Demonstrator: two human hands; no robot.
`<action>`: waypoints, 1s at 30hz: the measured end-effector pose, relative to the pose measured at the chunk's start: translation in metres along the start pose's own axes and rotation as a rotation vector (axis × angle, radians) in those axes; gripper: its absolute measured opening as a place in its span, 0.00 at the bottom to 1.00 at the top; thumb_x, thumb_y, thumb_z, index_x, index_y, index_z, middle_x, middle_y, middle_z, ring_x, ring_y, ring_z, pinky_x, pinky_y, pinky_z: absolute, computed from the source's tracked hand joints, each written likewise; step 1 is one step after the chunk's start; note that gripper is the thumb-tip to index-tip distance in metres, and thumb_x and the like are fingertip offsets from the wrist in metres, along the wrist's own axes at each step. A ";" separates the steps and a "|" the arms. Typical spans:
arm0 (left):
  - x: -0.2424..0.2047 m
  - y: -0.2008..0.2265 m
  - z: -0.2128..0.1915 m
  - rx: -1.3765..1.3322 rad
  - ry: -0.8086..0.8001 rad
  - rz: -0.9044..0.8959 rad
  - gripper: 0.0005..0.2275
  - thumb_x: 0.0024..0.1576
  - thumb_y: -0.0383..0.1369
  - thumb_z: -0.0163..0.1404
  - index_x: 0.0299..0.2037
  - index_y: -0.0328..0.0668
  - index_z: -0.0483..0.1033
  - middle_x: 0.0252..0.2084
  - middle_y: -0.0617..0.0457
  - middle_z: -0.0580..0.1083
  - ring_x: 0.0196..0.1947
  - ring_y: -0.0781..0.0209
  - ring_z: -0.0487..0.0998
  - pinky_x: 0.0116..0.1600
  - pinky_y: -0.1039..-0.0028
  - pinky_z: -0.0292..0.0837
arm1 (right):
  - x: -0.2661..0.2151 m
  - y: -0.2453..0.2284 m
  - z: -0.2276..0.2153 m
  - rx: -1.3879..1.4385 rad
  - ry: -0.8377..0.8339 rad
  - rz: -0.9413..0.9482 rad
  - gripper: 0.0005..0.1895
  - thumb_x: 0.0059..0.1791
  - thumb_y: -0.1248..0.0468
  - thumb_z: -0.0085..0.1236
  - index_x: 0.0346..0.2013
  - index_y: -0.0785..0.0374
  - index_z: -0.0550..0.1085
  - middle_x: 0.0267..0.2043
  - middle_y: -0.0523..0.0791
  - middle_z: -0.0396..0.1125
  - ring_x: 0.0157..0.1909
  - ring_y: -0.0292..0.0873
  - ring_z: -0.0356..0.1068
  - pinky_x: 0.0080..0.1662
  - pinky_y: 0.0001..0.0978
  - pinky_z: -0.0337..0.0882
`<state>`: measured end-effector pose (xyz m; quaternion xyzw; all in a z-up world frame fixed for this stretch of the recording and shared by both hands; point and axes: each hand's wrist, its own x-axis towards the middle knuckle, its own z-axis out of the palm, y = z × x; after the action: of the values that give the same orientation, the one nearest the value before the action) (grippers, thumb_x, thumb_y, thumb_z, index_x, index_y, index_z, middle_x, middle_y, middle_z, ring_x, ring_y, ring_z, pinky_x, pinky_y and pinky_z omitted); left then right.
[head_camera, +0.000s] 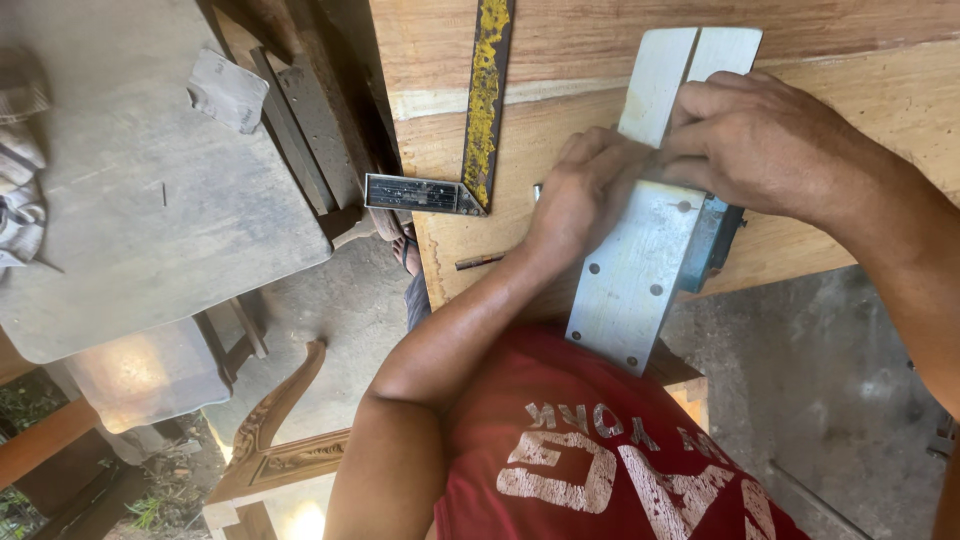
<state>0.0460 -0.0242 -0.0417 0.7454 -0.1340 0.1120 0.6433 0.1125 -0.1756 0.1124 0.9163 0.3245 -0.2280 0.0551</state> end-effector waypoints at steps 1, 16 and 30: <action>-0.002 0.000 0.002 0.033 0.023 0.065 0.09 0.59 0.21 0.54 0.48 0.39 0.80 0.48 0.50 0.76 0.46 0.55 0.80 0.51 0.69 0.81 | -0.001 0.000 0.002 -0.002 -0.012 0.013 0.12 0.42 0.55 0.67 0.38 0.53 0.84 0.42 0.40 0.71 0.52 0.45 0.70 0.55 0.41 0.72; -0.005 -0.001 0.001 -0.055 -0.037 -0.164 0.07 0.59 0.30 0.58 0.46 0.39 0.80 0.44 0.48 0.77 0.43 0.56 0.80 0.48 0.70 0.80 | -0.005 0.002 0.009 0.003 0.009 0.035 0.20 0.44 0.51 0.67 0.46 0.56 0.81 0.40 0.42 0.68 0.48 0.41 0.68 0.54 0.37 0.72; -0.005 0.002 0.003 -0.098 0.005 -0.045 0.11 0.59 0.21 0.53 0.51 0.39 0.79 0.47 0.51 0.75 0.44 0.59 0.79 0.49 0.72 0.80 | -0.007 -0.003 0.008 -0.012 -0.019 0.054 0.09 0.45 0.56 0.65 0.39 0.49 0.85 0.41 0.38 0.70 0.49 0.40 0.68 0.58 0.40 0.69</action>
<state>0.0409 -0.0267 -0.0415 0.7156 -0.1211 0.0926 0.6817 0.1033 -0.1790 0.1087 0.9221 0.3007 -0.2333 0.0700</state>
